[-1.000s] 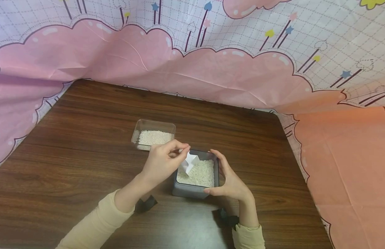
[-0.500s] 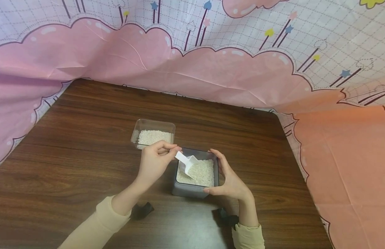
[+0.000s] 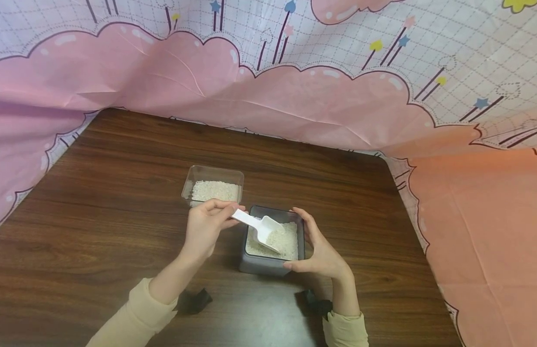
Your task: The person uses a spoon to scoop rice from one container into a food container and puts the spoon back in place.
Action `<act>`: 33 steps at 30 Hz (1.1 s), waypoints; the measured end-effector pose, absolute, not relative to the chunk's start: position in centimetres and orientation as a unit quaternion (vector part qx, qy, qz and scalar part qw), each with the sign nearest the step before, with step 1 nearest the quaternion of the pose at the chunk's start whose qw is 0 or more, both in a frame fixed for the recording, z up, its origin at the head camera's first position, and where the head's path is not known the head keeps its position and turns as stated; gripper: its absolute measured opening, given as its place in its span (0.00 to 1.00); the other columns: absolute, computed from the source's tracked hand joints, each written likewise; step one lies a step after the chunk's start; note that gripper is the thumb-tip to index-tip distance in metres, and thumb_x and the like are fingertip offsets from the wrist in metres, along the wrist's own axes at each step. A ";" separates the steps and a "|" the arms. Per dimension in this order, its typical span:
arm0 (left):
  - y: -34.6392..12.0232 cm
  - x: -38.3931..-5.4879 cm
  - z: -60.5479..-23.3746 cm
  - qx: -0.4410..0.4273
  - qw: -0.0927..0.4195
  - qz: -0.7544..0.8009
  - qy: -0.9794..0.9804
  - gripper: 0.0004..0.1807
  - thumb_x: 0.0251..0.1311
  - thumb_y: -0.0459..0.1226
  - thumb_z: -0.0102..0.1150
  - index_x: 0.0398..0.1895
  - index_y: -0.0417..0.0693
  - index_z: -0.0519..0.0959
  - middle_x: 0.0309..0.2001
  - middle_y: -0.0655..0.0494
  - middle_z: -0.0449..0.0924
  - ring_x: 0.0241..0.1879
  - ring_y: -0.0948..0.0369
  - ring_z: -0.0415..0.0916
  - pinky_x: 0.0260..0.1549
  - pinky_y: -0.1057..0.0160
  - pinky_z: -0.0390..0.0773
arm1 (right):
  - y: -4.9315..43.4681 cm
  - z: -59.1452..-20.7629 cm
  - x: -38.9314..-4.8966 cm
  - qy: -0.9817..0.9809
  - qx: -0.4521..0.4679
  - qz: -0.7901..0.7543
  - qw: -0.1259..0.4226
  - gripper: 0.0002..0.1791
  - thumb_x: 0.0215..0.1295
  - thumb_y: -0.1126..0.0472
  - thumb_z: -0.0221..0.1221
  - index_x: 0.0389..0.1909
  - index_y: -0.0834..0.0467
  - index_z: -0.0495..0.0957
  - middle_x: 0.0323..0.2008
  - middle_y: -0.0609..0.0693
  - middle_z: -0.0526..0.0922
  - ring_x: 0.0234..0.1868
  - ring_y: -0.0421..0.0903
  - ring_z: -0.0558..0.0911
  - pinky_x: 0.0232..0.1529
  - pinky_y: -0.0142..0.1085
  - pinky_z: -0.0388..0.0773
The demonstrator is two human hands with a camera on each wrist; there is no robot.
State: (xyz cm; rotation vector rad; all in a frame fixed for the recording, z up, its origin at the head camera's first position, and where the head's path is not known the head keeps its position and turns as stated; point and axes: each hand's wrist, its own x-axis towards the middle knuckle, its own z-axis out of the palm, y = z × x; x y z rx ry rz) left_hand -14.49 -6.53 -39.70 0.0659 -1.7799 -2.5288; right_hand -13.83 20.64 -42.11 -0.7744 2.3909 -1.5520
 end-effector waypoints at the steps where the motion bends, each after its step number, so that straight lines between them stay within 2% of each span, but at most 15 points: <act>1: -6.5 -14.4 -39.7 0.027 0.023 -0.821 -0.570 0.07 0.62 0.21 0.55 0.40 0.19 0.76 0.39 0.32 0.83 0.37 0.57 0.86 0.41 0.58 0.87 | 20.7 -42.2 -13.9 0.805 -0.263 -0.524 0.092 0.62 0.42 0.63 0.77 0.75 0.58 0.45 0.73 0.53 0.54 0.73 0.52 0.56 0.70 0.29 0.59; 5: -6.5 -14.2 -39.9 0.040 0.024 -0.834 -0.550 0.07 0.62 0.21 0.55 0.40 0.19 0.75 0.37 0.35 0.84 0.36 0.56 0.86 0.41 0.58 0.87 | 20.7 -42.3 -13.9 0.801 -0.267 -0.529 0.089 0.62 0.42 0.65 0.77 0.75 0.56 0.46 0.72 0.52 0.55 0.72 0.53 0.56 0.69 0.25 0.58; 10: -6.6 -14.0 -40.2 0.045 0.030 -0.848 -0.528 0.06 0.63 0.20 0.53 0.40 0.20 0.75 0.35 0.41 0.86 0.37 0.54 0.86 0.43 0.57 0.86 | 20.6 -42.2 -13.9 0.801 -0.264 -0.530 0.093 0.63 0.42 0.64 0.77 0.75 0.56 0.45 0.73 0.54 0.53 0.73 0.53 0.55 0.71 0.27 0.56; 14: -6.9 -14.0 -40.4 0.048 0.033 -0.858 -0.510 0.05 0.63 0.19 0.52 0.39 0.21 0.75 0.34 0.44 0.85 0.38 0.51 0.86 0.43 0.56 0.86 | 20.6 -42.1 -13.8 0.803 -0.259 -0.527 0.097 0.63 0.42 0.64 0.77 0.75 0.58 0.44 0.73 0.55 0.52 0.74 0.53 0.53 0.74 0.37 0.55; 19: -7.2 -14.1 -40.4 0.050 0.020 -0.864 -0.500 0.04 0.64 0.20 0.52 0.39 0.23 0.75 0.36 0.43 0.84 0.41 0.50 0.86 0.45 0.57 0.85 | 20.6 -42.2 -13.8 0.806 -0.259 -0.525 0.093 0.63 0.42 0.64 0.77 0.75 0.53 0.46 0.73 0.56 0.52 0.73 0.53 0.54 0.74 0.50 0.56; 21: -7.3 -14.1 -40.5 0.050 0.014 -0.867 -0.495 0.04 0.64 0.20 0.52 0.39 0.24 0.75 0.38 0.42 0.83 0.42 0.49 0.85 0.46 0.57 0.85 | 20.6 -42.2 -13.8 0.806 -0.259 -0.524 0.092 0.63 0.42 0.64 0.77 0.75 0.52 0.46 0.73 0.58 0.52 0.73 0.53 0.55 0.73 0.49 0.57; 24: -7.4 -14.2 -40.4 0.052 0.009 -0.873 -0.485 0.04 0.64 0.21 0.52 0.40 0.24 0.75 0.39 0.41 0.82 0.42 0.48 0.85 0.47 0.57 0.84 | 20.6 -42.2 -13.8 0.805 -0.261 -0.524 0.093 0.63 0.42 0.64 0.77 0.75 0.49 0.46 0.73 0.60 0.52 0.73 0.53 0.56 0.73 0.42 0.58; 29: -7.5 -14.2 -40.0 0.057 0.008 -0.879 -0.473 0.03 0.65 0.21 0.51 0.38 0.26 0.75 0.39 0.41 0.81 0.41 0.50 0.85 0.48 0.57 0.84 | 20.6 -42.1 -13.8 0.805 -0.258 -0.526 0.094 0.62 0.42 0.64 0.77 0.75 0.46 0.46 0.73 0.56 0.53 0.72 0.53 0.57 0.71 0.31 0.59; 31: -7.6 -14.2 -39.9 0.059 0.009 -0.880 -0.471 0.03 0.65 0.21 0.52 0.36 0.28 0.76 0.38 0.42 0.81 0.42 0.50 0.85 0.48 0.57 0.84 | 20.6 -42.1 -13.7 0.806 -0.257 -0.525 0.094 0.63 0.42 0.64 0.77 0.75 0.48 0.46 0.73 0.54 0.53 0.72 0.52 0.57 0.71 0.33 0.60; 33: -7.7 -14.2 -39.7 0.061 0.009 -0.881 -0.469 0.03 0.65 0.22 0.52 0.35 0.29 0.76 0.39 0.42 0.80 0.42 0.50 0.85 0.48 0.57 0.84 | 20.6 -42.1 -13.7 0.806 -0.257 -0.525 0.095 0.63 0.42 0.63 0.77 0.75 0.50 0.46 0.73 0.55 0.53 0.72 0.53 0.57 0.73 0.41 0.60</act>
